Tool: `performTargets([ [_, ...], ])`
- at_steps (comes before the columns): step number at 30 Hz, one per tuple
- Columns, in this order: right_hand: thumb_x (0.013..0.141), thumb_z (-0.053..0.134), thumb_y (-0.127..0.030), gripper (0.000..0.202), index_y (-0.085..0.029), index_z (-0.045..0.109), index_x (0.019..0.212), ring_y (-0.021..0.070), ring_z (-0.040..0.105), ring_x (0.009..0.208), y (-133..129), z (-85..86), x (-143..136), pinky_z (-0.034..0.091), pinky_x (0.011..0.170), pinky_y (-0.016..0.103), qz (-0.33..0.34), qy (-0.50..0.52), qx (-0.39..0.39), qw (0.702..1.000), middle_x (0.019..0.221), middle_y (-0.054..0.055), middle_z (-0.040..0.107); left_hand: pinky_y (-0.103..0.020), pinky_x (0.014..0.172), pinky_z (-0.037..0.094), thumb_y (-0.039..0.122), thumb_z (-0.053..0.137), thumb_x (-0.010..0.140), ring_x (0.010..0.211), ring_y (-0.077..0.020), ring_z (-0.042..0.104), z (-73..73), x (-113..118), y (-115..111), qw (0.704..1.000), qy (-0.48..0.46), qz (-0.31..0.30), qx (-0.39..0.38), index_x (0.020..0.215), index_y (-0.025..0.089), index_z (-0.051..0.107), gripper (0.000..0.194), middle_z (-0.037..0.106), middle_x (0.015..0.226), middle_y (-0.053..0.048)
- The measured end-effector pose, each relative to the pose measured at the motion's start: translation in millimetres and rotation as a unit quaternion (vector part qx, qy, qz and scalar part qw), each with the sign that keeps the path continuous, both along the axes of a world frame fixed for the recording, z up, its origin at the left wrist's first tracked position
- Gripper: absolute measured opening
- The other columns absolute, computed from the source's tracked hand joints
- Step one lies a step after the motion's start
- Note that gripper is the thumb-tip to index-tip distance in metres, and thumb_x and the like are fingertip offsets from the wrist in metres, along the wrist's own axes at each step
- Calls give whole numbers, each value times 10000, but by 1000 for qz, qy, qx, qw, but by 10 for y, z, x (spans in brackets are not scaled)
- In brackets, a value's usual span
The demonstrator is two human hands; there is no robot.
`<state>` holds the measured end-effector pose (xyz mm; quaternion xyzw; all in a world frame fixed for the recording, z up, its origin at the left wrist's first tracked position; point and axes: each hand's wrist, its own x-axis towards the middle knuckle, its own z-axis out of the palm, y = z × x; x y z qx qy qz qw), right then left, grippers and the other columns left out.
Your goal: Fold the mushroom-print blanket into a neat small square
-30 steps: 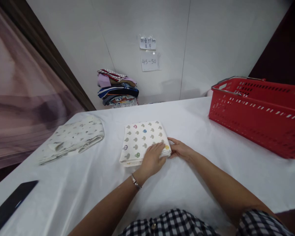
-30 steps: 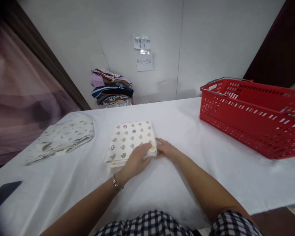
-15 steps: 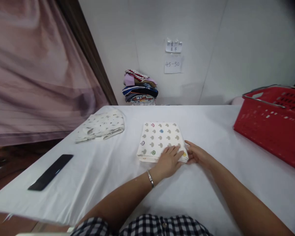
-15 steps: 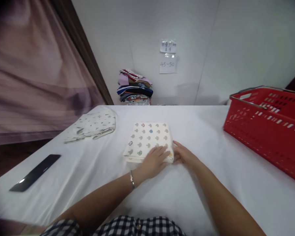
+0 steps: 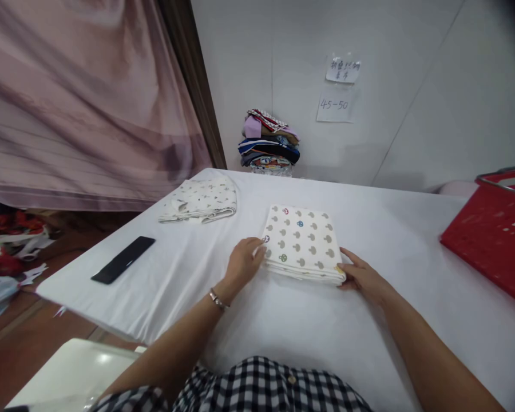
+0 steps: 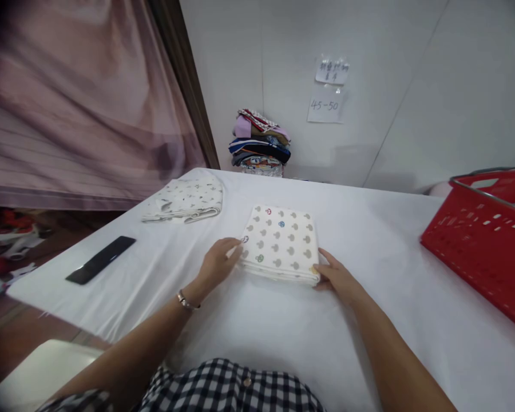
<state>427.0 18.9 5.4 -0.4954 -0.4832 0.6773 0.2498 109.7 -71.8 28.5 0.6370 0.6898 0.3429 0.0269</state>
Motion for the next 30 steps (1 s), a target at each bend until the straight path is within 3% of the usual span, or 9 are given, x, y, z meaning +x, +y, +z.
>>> performTargets([
  [4, 795, 646, -283, 784, -270, 242, 1466, 195, 660, 723, 9, 3, -19, 598, 615, 342, -8, -20, -4, 1000, 882, 46, 705, -277, 658, 464, 441, 565, 794, 698, -145, 598, -24, -133, -64, 975, -151, 100, -128, 1003, 208, 627, 320, 672, 896, -14],
  [8, 791, 647, -290, 808, -276, 215, 1474, 190, 658, 724, -11, 30, -31, 591, 625, 334, -12, -32, 5, 999, 876, 40, 699, -242, 609, 434, 333, 573, 765, 647, -126, 582, -115, -101, -19, 950, -253, 94, -155, 944, 197, 612, 228, 641, 746, 17],
  [11, 799, 634, -311, 810, -278, 195, 1480, 189, 656, 738, -38, 61, -41, 582, 623, 316, -6, -34, 17, 999, 876, 41, 695, -234, 580, 421, 262, 558, 754, 612, -120, 569, -160, -113, 5, 945, -270, 92, -163, 883, 188, 596, 153, 623, 698, 24],
  [15, 805, 617, -320, 784, -287, 210, 1474, 182, 644, 719, -48, 66, -59, 575, 604, 315, -2, -37, 14, 999, 864, 34, 690, -266, 645, 448, 265, 559, 761, 711, -157, 607, -40, -146, 8, 957, -173, 103, -211, 872, 187, 609, 145, 659, 784, -12],
  [18, 801, 614, -322, 772, -282, 228, 1467, 174, 631, 689, -41, 52, -72, 572, 586, 317, -9, -34, 15, 999, 835, 25, 680, -312, 770, 480, 313, 538, 806, 868, -187, 624, 117, -85, 71, 981, -94, 94, -140, 1068, 191, 583, 292, 655, 1050, -63],
  [20, 799, 609, -322, 754, -283, 249, 1460, 169, 624, 666, -41, 49, -78, 567, 574, 313, -10, -38, 22, 999, 783, 11, 667, -341, 900, 459, 347, 494, 852, 1071, -213, 578, 170, 8, 148, 995, -41, 51, -71, 1180, 185, 539, 368, 573, 1257, -96],
  [22, 800, 601, -320, 731, -286, 272, 1451, 166, 620, 652, -47, 56, -84, 562, 573, 310, -7, -44, 27, 999, 756, 2, 660, -401, 1044, 359, 378, 482, 869, 1282, -249, 424, 151, 116, 222, 998, 32, -12, -44, 1262, 175, 494, 442, 458, 1402, -115],
  [25, 804, 588, -316, 724, -277, 266, 1451, 163, 617, 653, -66, 74, -99, 553, 576, 304, -2, -39, 29, 999, 761, 2, 659, -501, 1116, 220, 429, 475, 875, 1395, -277, 237, 22, 230, 277, 985, 120, -79, -100, 1334, 184, 443, 521, 362, 1476, -117],
  [30, 813, 567, -336, 725, -276, 244, 1459, 149, 595, 617, -70, 78, -104, 521, 543, 275, 14, -48, 42, 998, 726, -16, 632, -512, 1106, 232, 473, 385, 910, 1417, -246, 176, -130, 230, 253, 972, 135, -81, -173, 1372, 228, 401, 523, 296, 1514, -73],
])
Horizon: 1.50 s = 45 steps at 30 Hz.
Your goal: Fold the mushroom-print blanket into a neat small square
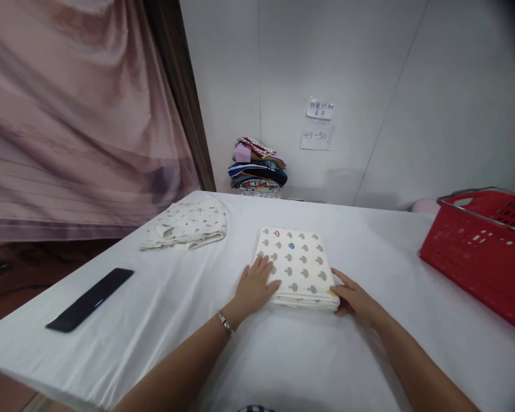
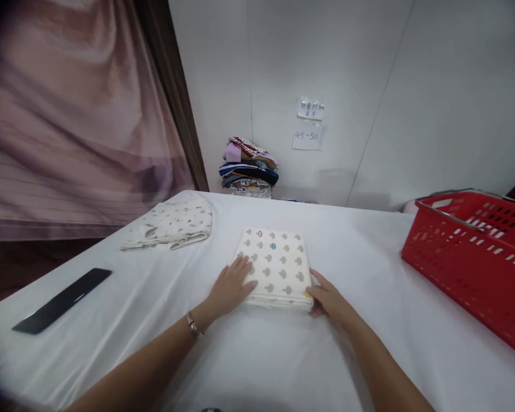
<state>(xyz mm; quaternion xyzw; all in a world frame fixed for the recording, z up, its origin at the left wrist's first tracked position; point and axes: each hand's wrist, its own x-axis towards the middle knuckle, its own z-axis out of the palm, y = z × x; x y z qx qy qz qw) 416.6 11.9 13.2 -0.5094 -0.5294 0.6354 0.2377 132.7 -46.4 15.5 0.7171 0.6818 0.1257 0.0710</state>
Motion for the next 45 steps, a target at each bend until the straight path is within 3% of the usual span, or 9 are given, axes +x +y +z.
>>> performTargets([
  [4, 824, 549, -391, 721, -246, 250, 1464, 161, 607, 624, 60, 16, 69, 509, 593, 299, 31, -101, 58, 993, 747, -2, 645, -502, 1113, 218, 480, 375, 910, 1421, -236, 160, -4, -17, -4, 1000, -5, 9, -4, 1383, 226, 387, 538, 275, 1523, -69],
  [8, 827, 530, -411, 643, -221, 368, 1420, 239, 598, 1018, 140, 152, 32, 454, 896, 386, 8, -256, 238, 937, 1169, 95, 625, -514, 1103, 224, 465, 389, 908, 1418, -251, 167, -7, 6, 2, 1000, -11, 3, 7, 1371, 224, 410, 522, 284, 1518, -80],
  [16, 900, 393, -442, 594, -174, 348, 1428, 236, 178, 1411, 583, 373, -831, 186, 1126, 404, 93, -321, 436, 836, 1526, 83, 254, -537, 1091, 232, 431, 418, 901, 1409, -266, 197, 10, 54, -20, 1000, -17, 17, 17, 1360, 212, 433, 509, 304, 1507, -92],
  [20, 934, 324, -449, 599, -120, 313, 1434, 270, 113, 1420, 935, 167, -1078, 112, 1122, 480, 109, -424, 424, 793, 1537, 127, 202, -534, 1096, 236, 412, 413, 904, 1407, -266, 203, -36, 43, -37, 999, -17, 14, 31, 1366, 213, 428, 504, 308, 1505, -85],
  [27, 944, 248, -475, 593, -150, 296, 1437, 244, 110, 1419, 1140, -152, -1021, 117, 1116, 486, 119, -480, 402, 771, 1540, 102, 204, -517, 1108, 235, 415, 415, 896, 1410, -262, 194, -78, 27, -59, 997, -67, 4, 24, 1376, 191, 420, 530, 301, 1510, -70],
  [31, 943, 249, -477, 595, -147, 300, 1435, 246, 111, 1419, 1117, -141, -1024, 131, 1113, 491, 120, -485, 395, 771, 1539, 104, 209, -419, 1101, 293, 420, 452, 880, 1370, -236, 300, -43, -54, 52, 985, -166, 20, 51, 1315, 184, 488, 497, 392, 1464, -84],
  [35, 943, 253, -471, 583, -152, 310, 1427, 252, 125, 1417, 1094, -119, -1031, 140, 1108, 495, 118, -487, 404, 765, 1533, 112, 222, -372, 1036, 362, 394, 488, 862, 1247, -231, 463, 31, -202, 264, 955, -250, 130, 90, 1212, 179, 549, 415, 526, 1339, -104],
  [38, 943, 245, -464, 572, -157, 313, 1421, 258, 129, 1416, 1103, -64, -1016, 144, 1104, 496, 129, -488, 388, 771, 1535, 114, 216, -323, 835, 458, 441, 489, 857, 955, -204, 634, 49, -287, 379, 921, -330, 207, 27, 1147, 165, 548, 405, 656, 1098, -100],
  [45, 936, 265, -421, 483, -199, 398, 1344, 284, 186, 1393, 1121, 236, -1286, 184, 1070, 509, 149, -481, 391, 770, 1486, 110, 317, -256, 669, 410, 388, 528, 826, 814, -177, 628, 1, -346, 344, 912, -344, 225, -22, 947, 196, 587, 235, 704, 863, -36],
])
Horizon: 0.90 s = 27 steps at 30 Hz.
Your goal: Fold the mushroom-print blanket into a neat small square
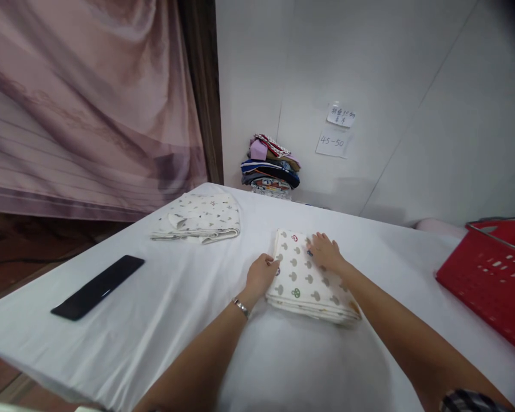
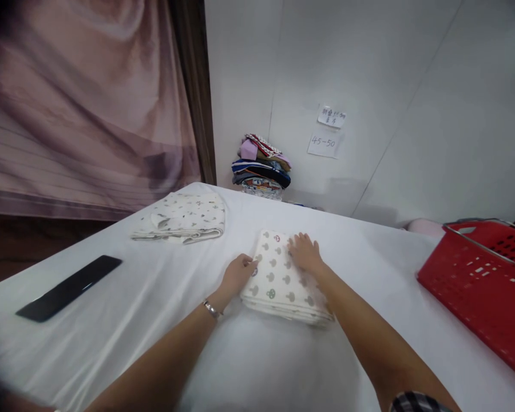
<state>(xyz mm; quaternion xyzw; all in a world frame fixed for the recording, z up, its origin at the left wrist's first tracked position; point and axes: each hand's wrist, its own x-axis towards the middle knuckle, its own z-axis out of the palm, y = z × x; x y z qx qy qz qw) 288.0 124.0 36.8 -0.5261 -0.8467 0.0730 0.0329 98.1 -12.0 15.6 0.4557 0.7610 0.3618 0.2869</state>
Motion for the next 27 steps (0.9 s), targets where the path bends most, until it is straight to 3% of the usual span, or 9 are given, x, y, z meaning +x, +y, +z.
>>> performTargets([
  [6, 943, 230, -329, 383, -224, 474, 1219, 233, 383, 1265, -66, 69, -616, 298, 1003, 408, 93, 57, 7, 994, 1296, 92, 526, -257, 613, 370, 393, 514, 822, 727, -170, 604, 70, 24, -82, 999, 42, -25, 1, 706, 207, 590, 232, 686, 766, -20],
  [10, 949, 244, -325, 406, -191, 438, 1280, 236, 318, 1320, -41, -60, -843, 244, 1043, 435, 109, 33, 25, 993, 1400, 101, 444, -260, 608, 365, 451, 501, 825, 730, -179, 602, 72, 54, -90, 998, 50, -38, -12, 694, 205, 620, 303, 687, 765, -38],
  [14, 965, 197, -347, 483, -176, 336, 1395, 231, 203, 1392, -18, -217, -883, 138, 1097, 455, 96, 10, 36, 995, 1512, 95, 288, -271, 590, 367, 501, 442, 848, 713, -197, 607, 66, 79, -103, 995, 69, -64, -13, 648, 197, 617, 403, 681, 727, -60],
  [21, 963, 214, -354, 487, -194, 346, 1404, 219, 207, 1397, 53, -228, -843, 160, 1101, 454, 99, 13, 8, 995, 1510, 83, 296, -296, 614, 389, 476, 418, 854, 748, -237, 626, 91, 100, -140, 986, 132, -91, -35, 622, 194, 616, 416, 679, 742, -100],
  [27, 964, 225, -337, 490, -162, 345, 1405, 238, 210, 1394, 41, -237, -859, 142, 1108, 481, 107, 22, 21, 994, 1510, 97, 292, -300, 578, 383, 525, 409, 837, 656, -231, 617, 130, 35, -119, 988, 66, -124, -62, 538, 197, 569, 472, 657, 656, -95],
])
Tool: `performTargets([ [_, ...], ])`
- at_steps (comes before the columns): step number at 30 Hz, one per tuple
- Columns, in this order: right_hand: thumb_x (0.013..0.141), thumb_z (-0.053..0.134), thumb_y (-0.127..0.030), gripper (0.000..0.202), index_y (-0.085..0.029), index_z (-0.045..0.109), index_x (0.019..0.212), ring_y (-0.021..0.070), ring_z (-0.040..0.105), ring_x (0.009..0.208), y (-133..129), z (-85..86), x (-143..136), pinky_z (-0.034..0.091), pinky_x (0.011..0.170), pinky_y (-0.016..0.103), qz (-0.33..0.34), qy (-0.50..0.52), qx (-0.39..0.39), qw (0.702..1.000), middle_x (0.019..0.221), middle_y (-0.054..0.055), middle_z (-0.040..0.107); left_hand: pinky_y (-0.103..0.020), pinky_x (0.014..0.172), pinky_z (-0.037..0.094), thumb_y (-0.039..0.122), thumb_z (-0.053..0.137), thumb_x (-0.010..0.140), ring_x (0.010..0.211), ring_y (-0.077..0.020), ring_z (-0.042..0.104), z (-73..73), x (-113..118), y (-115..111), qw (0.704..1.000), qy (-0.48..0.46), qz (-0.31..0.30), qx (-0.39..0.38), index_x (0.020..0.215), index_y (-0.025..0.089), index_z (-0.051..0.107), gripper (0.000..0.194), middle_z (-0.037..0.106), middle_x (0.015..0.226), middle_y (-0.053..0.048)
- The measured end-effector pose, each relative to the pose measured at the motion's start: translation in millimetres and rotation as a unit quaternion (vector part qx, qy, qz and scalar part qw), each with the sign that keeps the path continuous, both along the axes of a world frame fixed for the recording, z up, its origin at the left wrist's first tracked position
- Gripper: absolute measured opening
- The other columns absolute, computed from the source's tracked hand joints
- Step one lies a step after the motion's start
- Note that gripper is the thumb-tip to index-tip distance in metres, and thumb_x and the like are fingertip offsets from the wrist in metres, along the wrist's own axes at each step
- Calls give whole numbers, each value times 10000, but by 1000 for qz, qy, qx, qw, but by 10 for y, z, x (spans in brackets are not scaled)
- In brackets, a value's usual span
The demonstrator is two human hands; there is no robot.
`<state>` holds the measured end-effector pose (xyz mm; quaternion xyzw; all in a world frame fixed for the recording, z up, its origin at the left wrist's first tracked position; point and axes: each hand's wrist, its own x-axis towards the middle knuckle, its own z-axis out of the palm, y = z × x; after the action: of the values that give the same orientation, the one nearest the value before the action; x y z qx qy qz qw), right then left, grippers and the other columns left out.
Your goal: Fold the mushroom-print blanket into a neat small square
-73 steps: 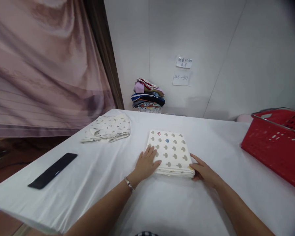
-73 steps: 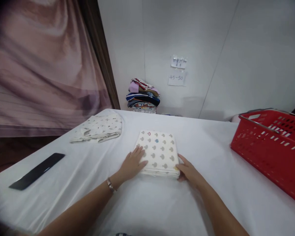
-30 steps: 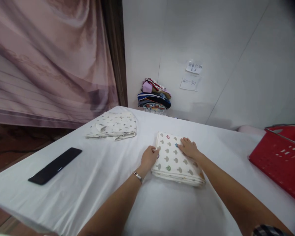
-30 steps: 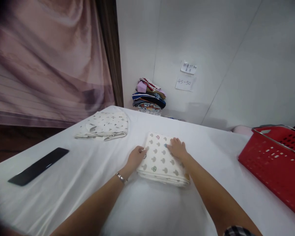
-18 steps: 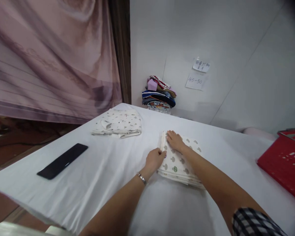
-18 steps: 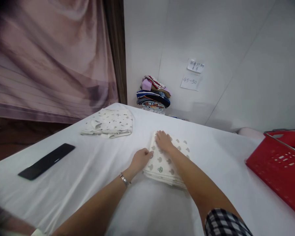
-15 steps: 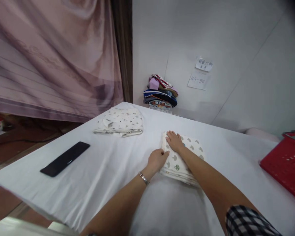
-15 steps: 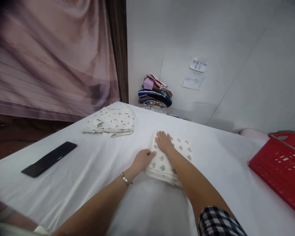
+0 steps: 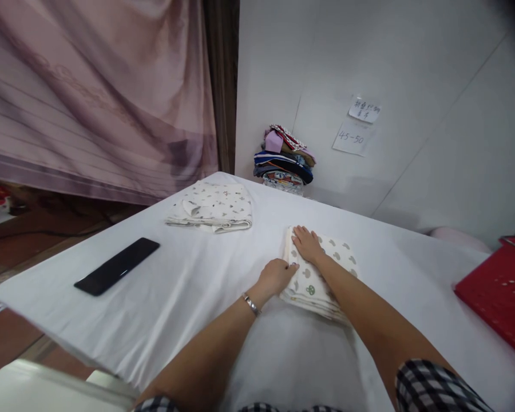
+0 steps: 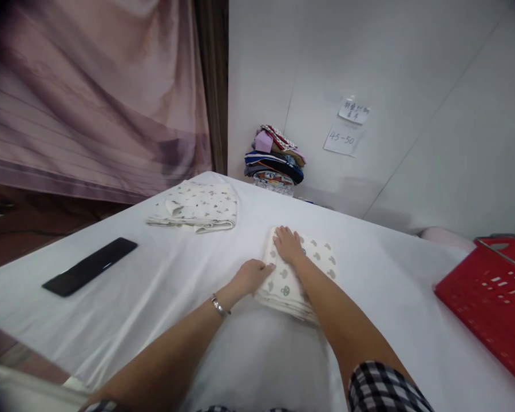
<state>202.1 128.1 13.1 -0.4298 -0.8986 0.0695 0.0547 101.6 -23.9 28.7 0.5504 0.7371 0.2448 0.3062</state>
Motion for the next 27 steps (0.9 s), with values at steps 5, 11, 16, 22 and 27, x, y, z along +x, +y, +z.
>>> performTargets([
  [5, 959, 255, -346, 492, -165, 351, 1407, 241, 190, 1403, -24, 88, 24, 141, 1115, 478, -14, 8, -35, 999, 1520, 101, 266, -286, 559, 367, 532, 460, 803, 665, -230, 621, 78, -120, -12, 999, -10, -25, -43, 494, 200, 523, 459, 646, 635, -88],
  [11, 946, 291, -356, 510, -178, 328, 1423, 261, 140, 1417, -232, 69, 72, 130, 1114, 517, -4, 27, -36, 999, 1537, 95, 218, -262, 589, 383, 554, 456, 798, 743, -224, 632, 114, -96, -11, 996, 13, -20, -80, 590, 174, 592, 454, 680, 705, -113],
  [16, 944, 320, -334, 489, -198, 363, 1412, 254, 174, 1411, -283, 64, 67, 136, 1119, 521, 1, 44, -58, 997, 1530, 80, 244, -261, 577, 371, 575, 444, 805, 669, -202, 603, 89, -117, 0, 997, -18, -25, -71, 539, 174, 557, 494, 651, 624, -88],
  [22, 917, 401, -416, 482, -216, 476, 1350, 253, 353, 1341, -583, 275, 326, 297, 1095, 453, -22, 209, -143, 967, 1437, 72, 427, -267, 506, 347, 635, 413, 811, 426, -114, 434, 133, -293, -16, 980, -173, -24, -96, 488, 152, 538, 594, 530, 456, -26],
  [27, 875, 515, -446, 405, -256, 563, 1229, 242, 535, 1144, -1225, 254, 604, 428, 972, 427, 108, 237, -118, 958, 1252, 64, 589, -258, 464, 320, 660, 544, 715, 417, -101, 403, 166, -342, -23, 966, -218, -42, -135, 506, 152, 541, 549, 508, 437, -3],
])
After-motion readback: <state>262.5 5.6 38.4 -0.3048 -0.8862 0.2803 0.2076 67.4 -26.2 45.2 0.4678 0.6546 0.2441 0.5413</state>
